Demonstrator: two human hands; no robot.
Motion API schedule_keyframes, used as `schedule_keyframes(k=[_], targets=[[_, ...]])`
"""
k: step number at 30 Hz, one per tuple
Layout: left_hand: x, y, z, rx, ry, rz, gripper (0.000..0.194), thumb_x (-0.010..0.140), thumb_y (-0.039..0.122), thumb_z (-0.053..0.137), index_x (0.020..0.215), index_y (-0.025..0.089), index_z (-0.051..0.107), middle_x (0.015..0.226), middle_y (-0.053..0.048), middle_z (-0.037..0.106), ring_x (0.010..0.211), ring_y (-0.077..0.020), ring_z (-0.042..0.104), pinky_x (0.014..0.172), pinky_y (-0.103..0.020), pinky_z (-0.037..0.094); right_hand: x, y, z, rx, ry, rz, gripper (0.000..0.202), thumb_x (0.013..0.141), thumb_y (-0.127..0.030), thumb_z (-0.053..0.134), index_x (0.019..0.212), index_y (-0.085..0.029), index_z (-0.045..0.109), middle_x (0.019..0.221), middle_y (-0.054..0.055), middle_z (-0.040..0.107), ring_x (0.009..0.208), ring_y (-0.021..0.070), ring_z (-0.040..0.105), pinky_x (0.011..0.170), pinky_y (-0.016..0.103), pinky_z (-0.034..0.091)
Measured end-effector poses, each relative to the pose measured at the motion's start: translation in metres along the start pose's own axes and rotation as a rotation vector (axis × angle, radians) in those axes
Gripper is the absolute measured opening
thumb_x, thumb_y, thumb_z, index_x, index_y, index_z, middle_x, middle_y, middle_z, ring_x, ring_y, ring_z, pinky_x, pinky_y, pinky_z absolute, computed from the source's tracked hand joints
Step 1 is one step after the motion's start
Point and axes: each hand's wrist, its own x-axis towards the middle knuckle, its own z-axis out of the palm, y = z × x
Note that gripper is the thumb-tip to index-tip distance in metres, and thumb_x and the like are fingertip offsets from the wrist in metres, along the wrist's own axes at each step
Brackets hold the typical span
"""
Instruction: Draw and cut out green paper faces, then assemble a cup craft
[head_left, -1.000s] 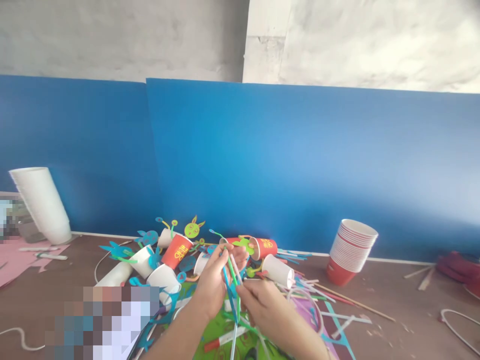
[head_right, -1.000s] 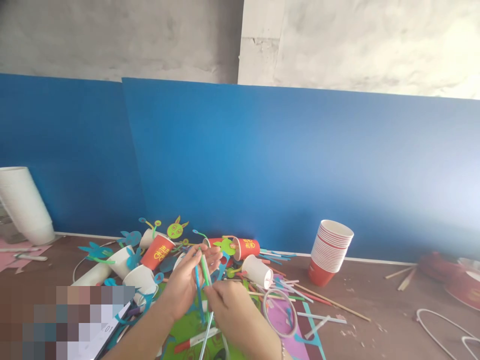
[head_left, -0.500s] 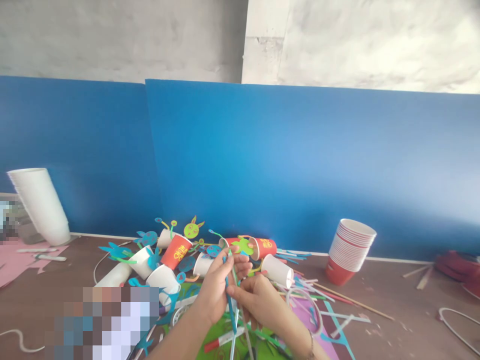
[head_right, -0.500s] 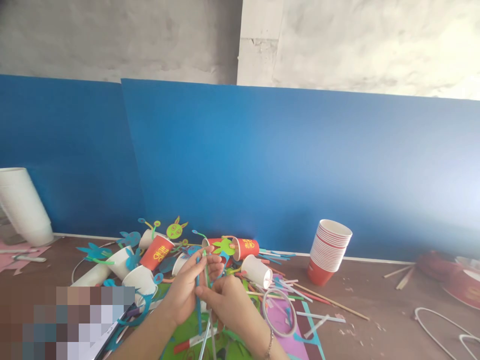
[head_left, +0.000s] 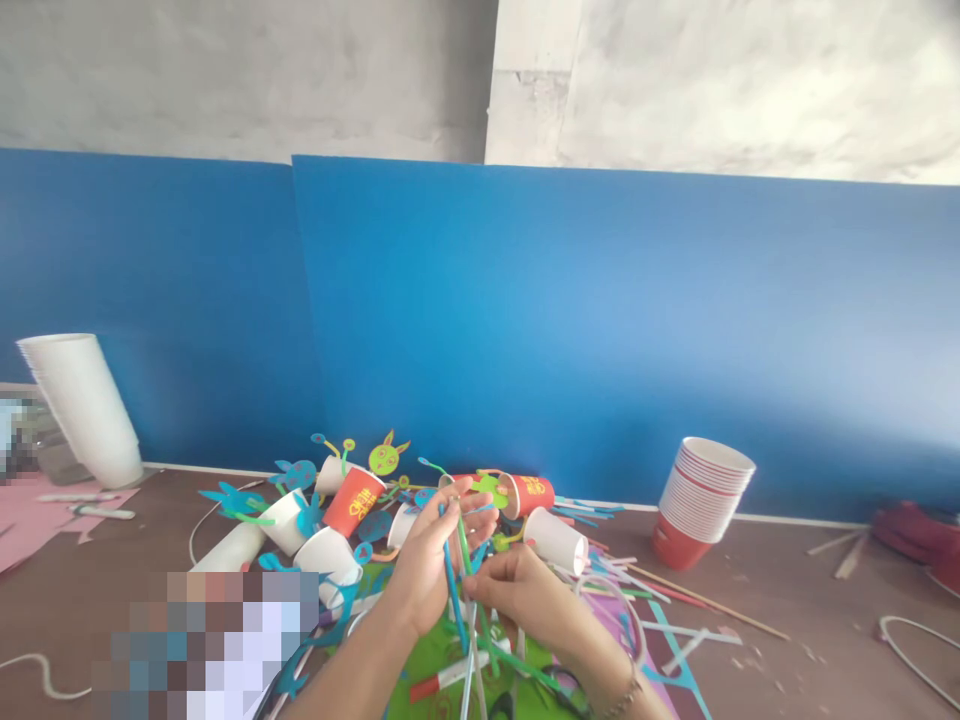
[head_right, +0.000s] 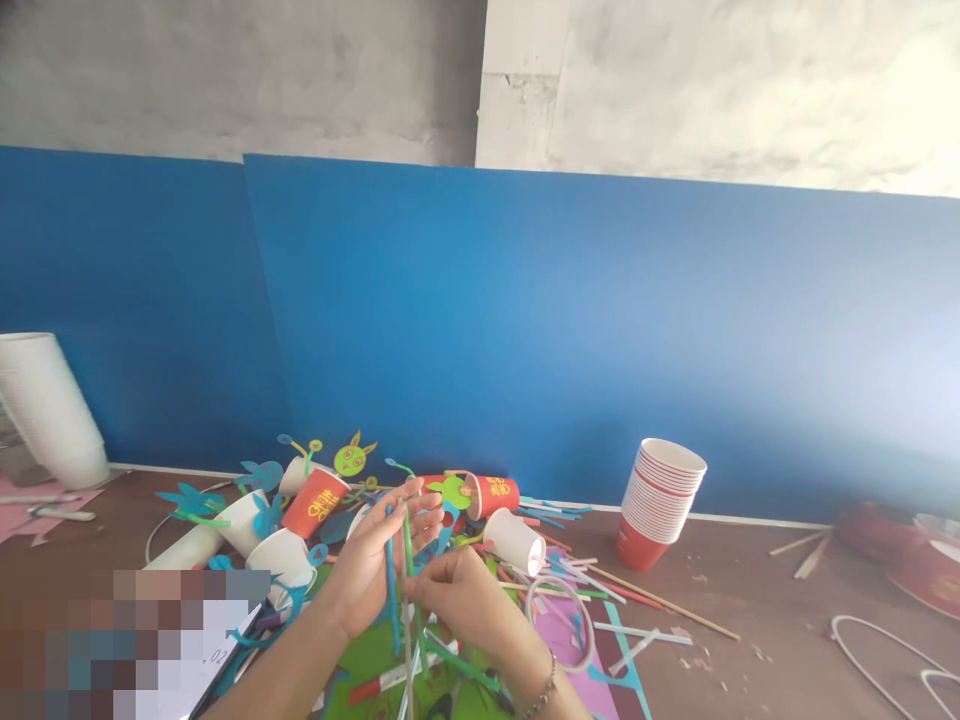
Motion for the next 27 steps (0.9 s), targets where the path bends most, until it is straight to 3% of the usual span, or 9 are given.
schedule_keyframes(k=[5,10,16,23,27], targets=[[-0.001,-0.001,0.000,-0.013,-0.020,0.014,0.026,0.075,0.024,0.071,0.096,0.018,0.058,0.093,-0.007,0.069,0.080,-0.0189,0.067,0.075,-0.031,0.049,0.003,0.007,0.002,0.022,-0.018,-0.016,0.035,0.074,-0.042,0.061,0.052,-0.017,0.052,0.037,-0.008,0.037,0.033,0.0051,0.033,0.034,0.019,0.021],[-0.002,-0.001,0.001,0.038,-0.076,0.073,0.019,0.075,0.023,0.069,0.088,0.017,0.056,0.086,-0.003,0.066,0.068,-0.0132,0.061,0.061,-0.024,0.043,0.007,0.011,0.006,0.046,0.007,-0.015,0.036,0.074,-0.044,0.061,0.054,-0.017,0.049,0.040,-0.007,0.042,0.036,0.0046,0.032,0.038,0.019,0.020],[-0.005,0.001,0.001,0.134,-0.121,0.095,0.013,0.081,0.028,0.063,0.082,0.019,0.054,0.079,-0.002,0.065,0.074,-0.0159,0.060,0.069,-0.027,0.042,0.003,0.008,0.005,0.064,-0.013,-0.043,0.036,0.075,-0.043,0.060,0.051,-0.017,0.049,0.040,-0.007,0.041,0.037,0.0049,0.032,0.039,0.020,0.021],[-0.004,-0.003,0.000,0.349,-0.102,0.230,0.020,0.082,0.036,0.061,0.076,0.019,0.053,0.065,-0.001,0.064,0.065,-0.0162,0.058,0.066,-0.027,0.040,-0.001,0.003,0.008,0.104,-0.053,-0.020,0.036,0.074,-0.042,0.063,0.051,-0.017,0.049,0.040,-0.006,0.045,0.037,0.0044,0.033,0.039,0.020,0.019],[-0.004,-0.002,0.000,0.303,-0.112,0.161,0.021,0.079,0.037,0.064,0.086,0.019,0.056,0.073,-0.002,0.068,0.071,-0.0173,0.062,0.067,-0.027,0.042,0.002,0.004,0.009,0.130,-0.034,-0.050,0.038,0.073,-0.040,0.064,0.047,-0.017,0.047,0.037,-0.006,0.044,0.034,0.0038,0.030,0.038,0.020,0.019]])
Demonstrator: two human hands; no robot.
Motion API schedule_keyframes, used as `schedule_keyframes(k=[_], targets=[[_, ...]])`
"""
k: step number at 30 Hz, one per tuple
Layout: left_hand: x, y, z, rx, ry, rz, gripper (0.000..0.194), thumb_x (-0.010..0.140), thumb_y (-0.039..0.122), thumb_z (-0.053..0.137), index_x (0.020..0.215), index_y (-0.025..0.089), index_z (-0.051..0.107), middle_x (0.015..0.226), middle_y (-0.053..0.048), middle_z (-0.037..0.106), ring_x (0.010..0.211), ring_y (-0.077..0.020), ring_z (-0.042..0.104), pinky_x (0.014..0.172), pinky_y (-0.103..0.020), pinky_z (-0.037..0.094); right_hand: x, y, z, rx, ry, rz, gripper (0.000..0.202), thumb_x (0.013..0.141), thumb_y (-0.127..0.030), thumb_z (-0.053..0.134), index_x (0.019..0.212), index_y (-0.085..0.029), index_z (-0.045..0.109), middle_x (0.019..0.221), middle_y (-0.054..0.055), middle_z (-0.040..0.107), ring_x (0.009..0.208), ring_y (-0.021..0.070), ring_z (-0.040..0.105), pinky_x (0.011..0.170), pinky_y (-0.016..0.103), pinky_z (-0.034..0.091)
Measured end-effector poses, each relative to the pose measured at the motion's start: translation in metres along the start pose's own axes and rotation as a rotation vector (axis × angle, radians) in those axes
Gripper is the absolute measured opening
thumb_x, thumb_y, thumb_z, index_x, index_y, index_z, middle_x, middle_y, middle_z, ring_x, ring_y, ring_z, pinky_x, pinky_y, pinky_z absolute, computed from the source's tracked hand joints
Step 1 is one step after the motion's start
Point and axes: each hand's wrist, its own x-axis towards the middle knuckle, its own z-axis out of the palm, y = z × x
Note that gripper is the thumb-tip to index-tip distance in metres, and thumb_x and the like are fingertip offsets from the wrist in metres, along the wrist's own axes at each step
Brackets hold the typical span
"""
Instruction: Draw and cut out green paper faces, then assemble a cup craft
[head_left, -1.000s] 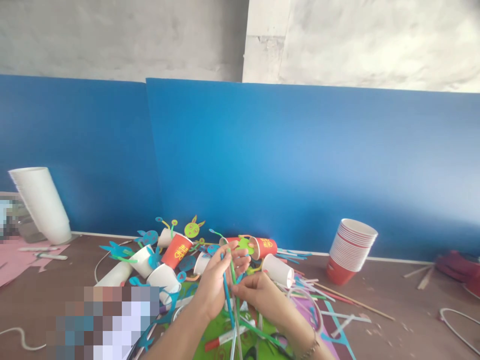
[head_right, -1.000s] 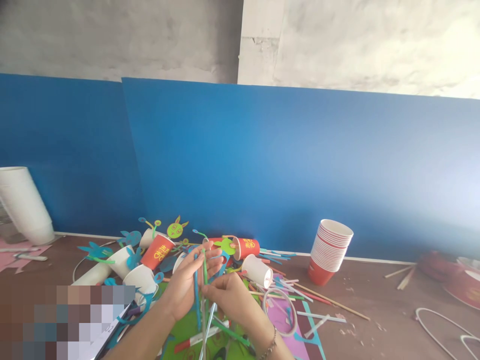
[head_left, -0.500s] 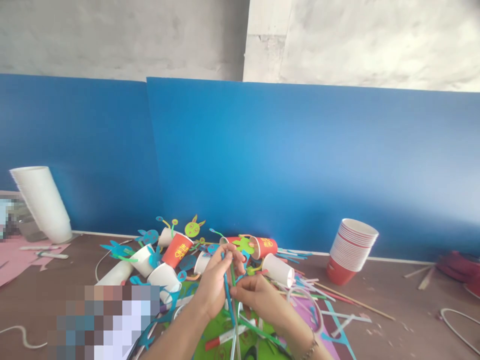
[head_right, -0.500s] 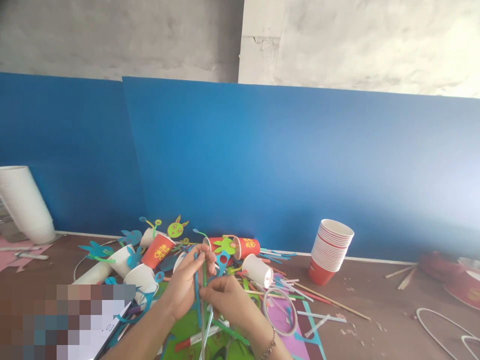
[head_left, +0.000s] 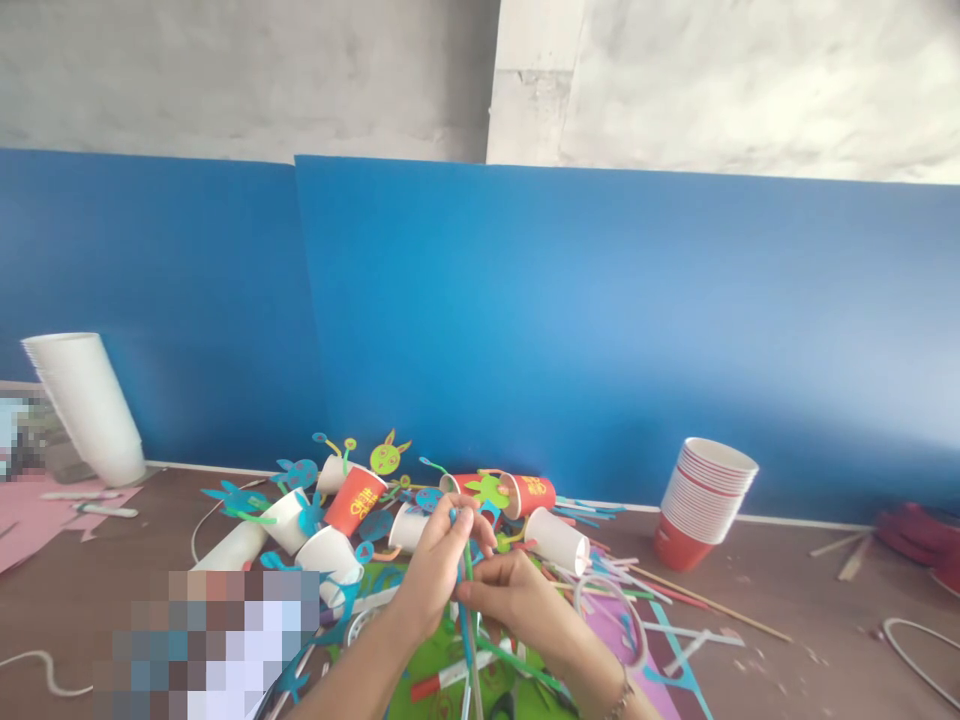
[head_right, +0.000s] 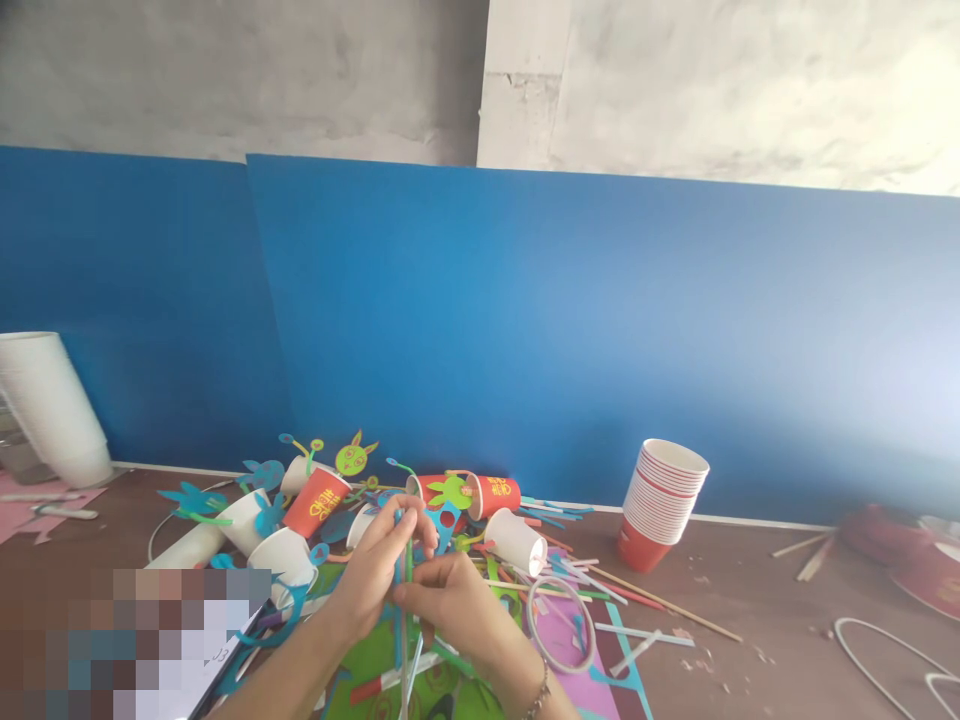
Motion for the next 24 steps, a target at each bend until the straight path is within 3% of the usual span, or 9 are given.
schedule_keyframes(k=[3,6,12,18,24], targets=[[0.001,0.005,-0.002,-0.122,-0.007,-0.169,0.036,0.078,0.042,0.065,0.104,0.018,0.057,0.084,-0.006,0.071,0.081,-0.0210,0.065,0.065,-0.027,0.044,0.001,0.000,-0.003,0.040,0.029,-0.014,0.037,0.074,-0.037,0.063,0.046,-0.017,0.047,0.035,-0.007,0.042,0.033,0.0041,0.029,0.038,0.021,0.018],[0.001,0.008,-0.005,-0.129,-0.046,-0.284,0.038,0.076,0.041,0.066,0.104,0.016,0.062,0.091,-0.011,0.072,0.089,-0.0257,0.065,0.064,-0.028,0.046,0.002,-0.002,-0.006,0.062,0.059,-0.017,0.037,0.073,-0.035,0.063,0.045,-0.018,0.046,0.033,-0.007,0.042,0.032,0.0044,0.029,0.037,0.021,0.017],[-0.001,0.008,-0.004,-0.002,-0.076,-0.278,0.023,0.075,0.033,0.069,0.090,0.016,0.068,0.091,-0.013,0.073,0.102,-0.0286,0.062,0.084,-0.036,0.046,0.004,-0.002,-0.008,0.025,0.095,0.015,0.038,0.072,-0.035,0.065,0.043,-0.018,0.046,0.032,-0.007,0.040,0.030,0.0050,0.032,0.036,0.021,0.017],[0.005,0.003,-0.013,-0.010,-0.049,-0.284,0.022,0.077,0.034,0.066,0.091,0.016,0.063,0.089,-0.011,0.074,0.104,-0.0271,0.063,0.087,-0.036,0.046,-0.001,-0.001,-0.015,-0.012,0.001,0.069,0.035,0.075,-0.039,0.063,0.050,-0.017,0.052,0.031,-0.007,0.043,0.027,0.0043,0.034,0.034,0.019,0.017],[0.009,0.003,-0.016,-0.110,-0.058,-0.298,0.021,0.077,0.030,0.068,0.089,0.015,0.059,0.095,-0.011,0.073,0.096,-0.0262,0.067,0.086,-0.037,0.049,-0.008,-0.004,-0.024,-0.088,-0.106,0.071,0.029,0.074,-0.038,0.064,0.059,-0.014,0.068,0.045,-0.002,0.058,0.031,0.0055,0.045,0.034,0.019,0.023]])
